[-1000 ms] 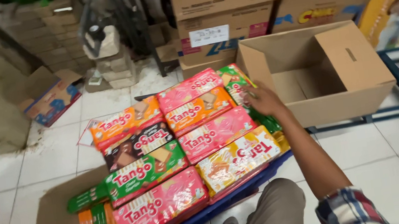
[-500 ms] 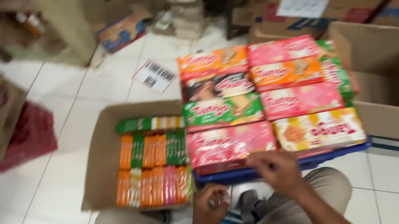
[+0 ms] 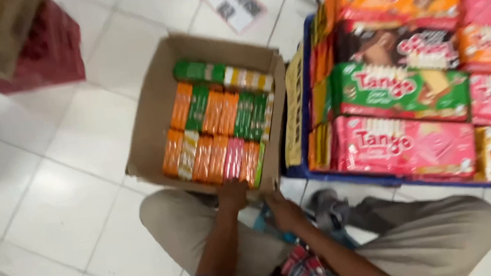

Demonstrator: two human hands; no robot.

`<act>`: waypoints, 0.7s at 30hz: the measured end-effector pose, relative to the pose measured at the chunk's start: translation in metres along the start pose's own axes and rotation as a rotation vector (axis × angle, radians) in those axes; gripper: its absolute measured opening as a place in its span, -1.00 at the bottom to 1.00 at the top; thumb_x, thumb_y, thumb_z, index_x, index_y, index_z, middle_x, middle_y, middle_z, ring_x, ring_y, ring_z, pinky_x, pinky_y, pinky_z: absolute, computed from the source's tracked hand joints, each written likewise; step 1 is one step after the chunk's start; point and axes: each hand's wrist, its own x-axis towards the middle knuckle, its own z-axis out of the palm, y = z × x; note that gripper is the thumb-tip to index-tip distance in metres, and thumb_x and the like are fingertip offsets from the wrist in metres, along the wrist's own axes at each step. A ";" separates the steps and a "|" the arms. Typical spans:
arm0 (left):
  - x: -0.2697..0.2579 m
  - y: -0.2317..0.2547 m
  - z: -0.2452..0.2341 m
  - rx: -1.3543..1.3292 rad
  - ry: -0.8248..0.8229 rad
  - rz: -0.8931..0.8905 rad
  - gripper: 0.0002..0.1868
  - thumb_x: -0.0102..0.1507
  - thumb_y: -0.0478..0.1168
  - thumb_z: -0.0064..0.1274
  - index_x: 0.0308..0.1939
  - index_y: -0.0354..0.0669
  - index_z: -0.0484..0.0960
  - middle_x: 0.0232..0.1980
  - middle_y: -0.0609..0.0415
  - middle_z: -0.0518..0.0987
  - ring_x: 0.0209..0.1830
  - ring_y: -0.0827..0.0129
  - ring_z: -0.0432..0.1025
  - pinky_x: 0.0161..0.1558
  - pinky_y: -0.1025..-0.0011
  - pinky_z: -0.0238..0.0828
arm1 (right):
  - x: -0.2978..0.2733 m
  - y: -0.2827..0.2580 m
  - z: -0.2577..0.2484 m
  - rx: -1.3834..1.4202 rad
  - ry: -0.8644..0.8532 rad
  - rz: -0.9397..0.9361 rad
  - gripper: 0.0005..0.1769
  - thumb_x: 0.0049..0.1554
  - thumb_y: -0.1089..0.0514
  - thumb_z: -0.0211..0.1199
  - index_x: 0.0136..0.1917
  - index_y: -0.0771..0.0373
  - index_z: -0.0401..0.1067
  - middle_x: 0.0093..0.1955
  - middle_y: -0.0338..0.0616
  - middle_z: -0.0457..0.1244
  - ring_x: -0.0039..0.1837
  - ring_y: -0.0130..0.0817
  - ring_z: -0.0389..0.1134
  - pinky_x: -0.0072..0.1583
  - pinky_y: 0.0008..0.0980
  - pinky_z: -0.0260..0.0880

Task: The person sits on the floor and packs various colorful snack packets, including Tango and Chiki Twist, from a cardboard box into a blue plastic crate. The person repeatedly reaches into the box, grabs stacks of packets, and places them into the crate.

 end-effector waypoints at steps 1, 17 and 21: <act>0.007 -0.005 0.014 0.067 0.010 0.010 -0.47 0.07 -0.07 0.22 0.16 0.25 0.62 0.12 0.04 0.60 0.15 0.01 0.52 0.04 -0.18 0.38 | 0.006 0.000 0.002 -0.067 -0.019 0.043 -0.26 0.18 -0.03 0.25 0.56 -0.03 0.09 0.55 0.27 -0.01 0.32 0.38 0.31 0.28 0.25 0.46; 0.036 0.001 0.072 0.147 -0.238 -0.302 -0.53 0.46 -0.13 -0.36 0.30 -0.02 0.61 0.35 0.02 0.57 0.37 -0.20 0.36 0.07 -0.77 -0.11 | 0.023 0.025 0.022 -0.283 -0.047 0.119 -0.20 0.18 -0.18 0.22 0.61 -0.13 0.05 0.62 0.20 -0.07 0.51 0.19 0.18 0.23 0.13 0.51; 0.016 -0.022 0.075 0.226 -0.246 -0.320 -0.56 0.48 -0.12 -0.31 0.33 0.00 0.59 0.38 0.01 0.55 0.40 -0.15 0.35 0.04 -0.84 -0.13 | 0.007 0.022 0.037 -0.366 -0.028 0.113 -0.27 0.19 -0.25 0.11 0.56 -0.06 0.11 0.36 0.08 0.24 0.28 0.17 0.38 0.21 0.28 0.40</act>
